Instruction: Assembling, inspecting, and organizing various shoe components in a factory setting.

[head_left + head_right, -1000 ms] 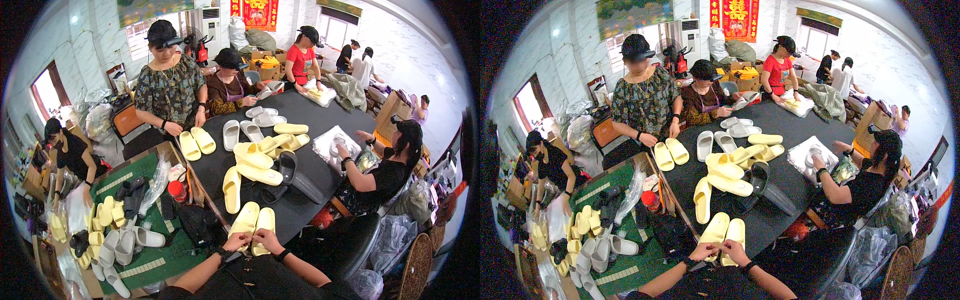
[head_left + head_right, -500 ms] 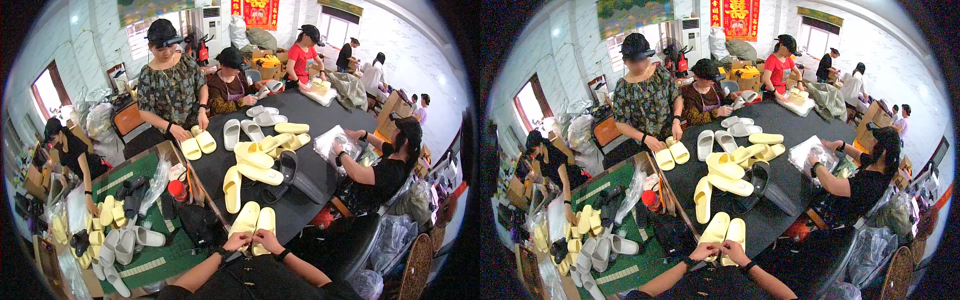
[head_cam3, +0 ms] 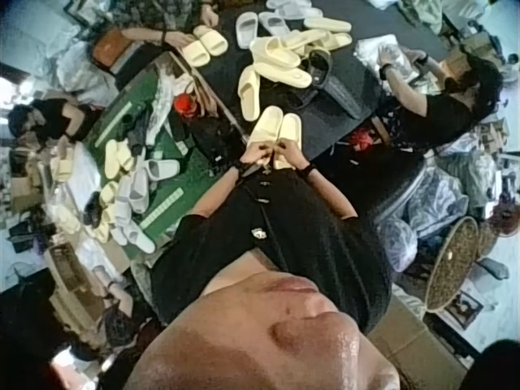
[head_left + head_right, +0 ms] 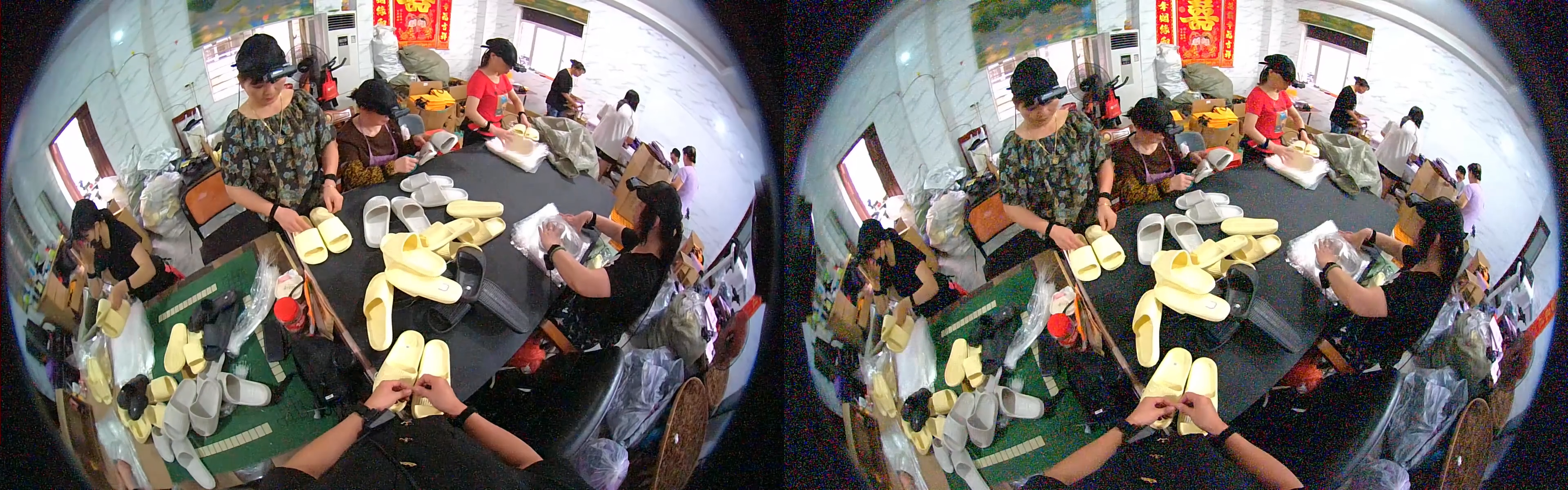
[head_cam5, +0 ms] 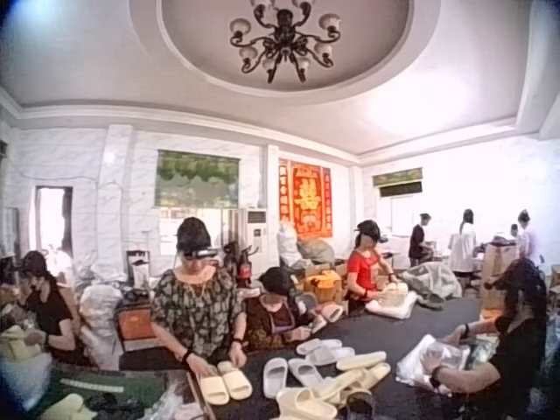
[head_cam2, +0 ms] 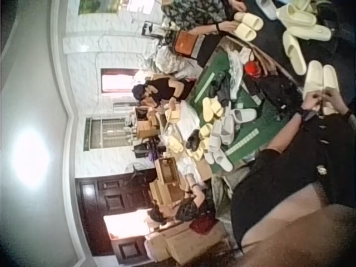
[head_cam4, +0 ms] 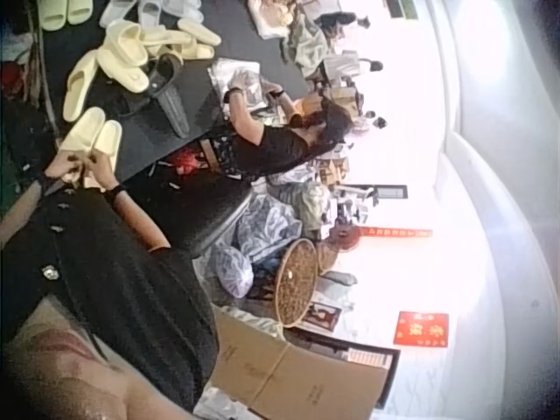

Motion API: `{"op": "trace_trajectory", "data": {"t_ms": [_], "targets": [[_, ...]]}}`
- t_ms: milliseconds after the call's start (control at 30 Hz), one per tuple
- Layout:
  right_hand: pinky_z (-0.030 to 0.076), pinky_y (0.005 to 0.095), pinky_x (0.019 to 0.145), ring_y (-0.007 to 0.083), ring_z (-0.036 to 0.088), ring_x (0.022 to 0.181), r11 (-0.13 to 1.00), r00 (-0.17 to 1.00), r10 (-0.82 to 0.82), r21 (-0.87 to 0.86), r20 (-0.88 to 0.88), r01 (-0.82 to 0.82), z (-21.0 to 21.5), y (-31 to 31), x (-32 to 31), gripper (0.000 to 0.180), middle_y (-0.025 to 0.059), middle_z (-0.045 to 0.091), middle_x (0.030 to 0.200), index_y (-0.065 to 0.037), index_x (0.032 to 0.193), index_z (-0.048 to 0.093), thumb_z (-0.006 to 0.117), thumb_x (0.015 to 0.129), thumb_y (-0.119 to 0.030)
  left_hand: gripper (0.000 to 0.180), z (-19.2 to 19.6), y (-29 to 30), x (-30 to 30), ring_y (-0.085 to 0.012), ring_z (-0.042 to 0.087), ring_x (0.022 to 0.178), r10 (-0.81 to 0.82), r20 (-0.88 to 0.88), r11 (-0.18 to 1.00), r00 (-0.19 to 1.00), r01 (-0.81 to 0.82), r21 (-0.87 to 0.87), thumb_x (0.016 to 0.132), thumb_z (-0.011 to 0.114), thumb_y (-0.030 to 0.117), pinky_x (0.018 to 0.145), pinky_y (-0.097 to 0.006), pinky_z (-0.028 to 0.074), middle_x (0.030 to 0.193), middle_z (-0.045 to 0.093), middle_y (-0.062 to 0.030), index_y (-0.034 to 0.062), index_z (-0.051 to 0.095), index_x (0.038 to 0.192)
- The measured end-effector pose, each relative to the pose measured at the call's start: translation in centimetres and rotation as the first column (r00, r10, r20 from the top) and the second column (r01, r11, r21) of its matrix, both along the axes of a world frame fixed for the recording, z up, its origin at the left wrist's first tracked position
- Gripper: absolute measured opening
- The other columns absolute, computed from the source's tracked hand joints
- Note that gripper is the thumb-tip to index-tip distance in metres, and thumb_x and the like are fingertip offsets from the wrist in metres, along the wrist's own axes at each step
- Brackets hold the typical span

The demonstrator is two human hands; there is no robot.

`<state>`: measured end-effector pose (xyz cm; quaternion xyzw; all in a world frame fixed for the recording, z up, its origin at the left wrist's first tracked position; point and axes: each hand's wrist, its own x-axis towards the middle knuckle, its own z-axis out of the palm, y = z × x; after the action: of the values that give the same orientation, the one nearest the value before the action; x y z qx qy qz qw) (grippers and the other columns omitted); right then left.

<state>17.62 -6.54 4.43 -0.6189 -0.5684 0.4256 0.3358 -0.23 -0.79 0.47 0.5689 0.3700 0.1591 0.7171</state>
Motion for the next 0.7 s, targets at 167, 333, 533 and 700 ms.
{"op": "trace_trajectory", "data": {"t_ms": [167,333,533,700], "targets": [[0.048,0.0289,0.061,0.0132,0.059,0.065,0.998,0.998,-0.049,0.027,-0.033,0.049,0.1,-0.3,0.3,0.021,0.0081,0.063,0.071,0.002,0.084,0.061,0.063,0.083,-0.019,0.018,1.3,-0.1,0.1,-0.0077,0.056,0.071,-0.005,-0.043,1.000,0.999,0.005,0.015,0.087,0.061,0.016,0.065,-0.023,0.046,0.081,0.063,-0.0012,-0.0011,0.063,0.092],[0.049,0.0282,0.061,0.0127,0.060,0.065,0.999,1.000,-0.009,-0.036,0.006,0.009,0.9,-0.1,-0.1,0.019,0.0080,0.064,0.071,0.001,0.084,0.061,0.063,0.083,-0.017,0.017,0.5,0.0,0.2,-0.0094,0.059,0.072,-0.025,-0.045,0.999,0.999,0.026,0.020,0.087,0.059,0.012,0.065,-0.024,0.048,0.081,0.064,-0.0035,-0.0017,0.062,0.096],[0.048,0.0283,0.061,0.0134,0.060,0.065,1.000,0.999,-0.019,0.005,-0.047,0.020,0.6,-0.2,0.0,0.022,0.0093,0.063,0.070,0.001,0.083,0.061,0.063,0.084,-0.021,0.017,0.4,0.0,0.1,-0.0095,0.059,0.071,-0.029,-0.076,0.999,0.997,0.031,0.020,0.087,0.060,0.014,0.064,-0.024,0.047,0.080,0.064,-0.0037,-0.0016,0.063,0.094],[0.047,0.0273,0.062,0.0118,0.059,0.067,0.999,0.998,-0.037,-0.019,-0.041,0.036,0.6,-0.1,0.3,0.019,0.0075,0.063,0.072,0.001,0.084,0.061,0.062,0.083,-0.018,0.017,1.8,-0.1,0.1,-0.0092,0.058,0.071,-0.014,-0.060,1.000,0.998,0.015,0.023,0.087,0.060,0.014,0.064,-0.024,0.047,0.080,0.063,-0.0027,-0.0014,0.062,0.094]]}}
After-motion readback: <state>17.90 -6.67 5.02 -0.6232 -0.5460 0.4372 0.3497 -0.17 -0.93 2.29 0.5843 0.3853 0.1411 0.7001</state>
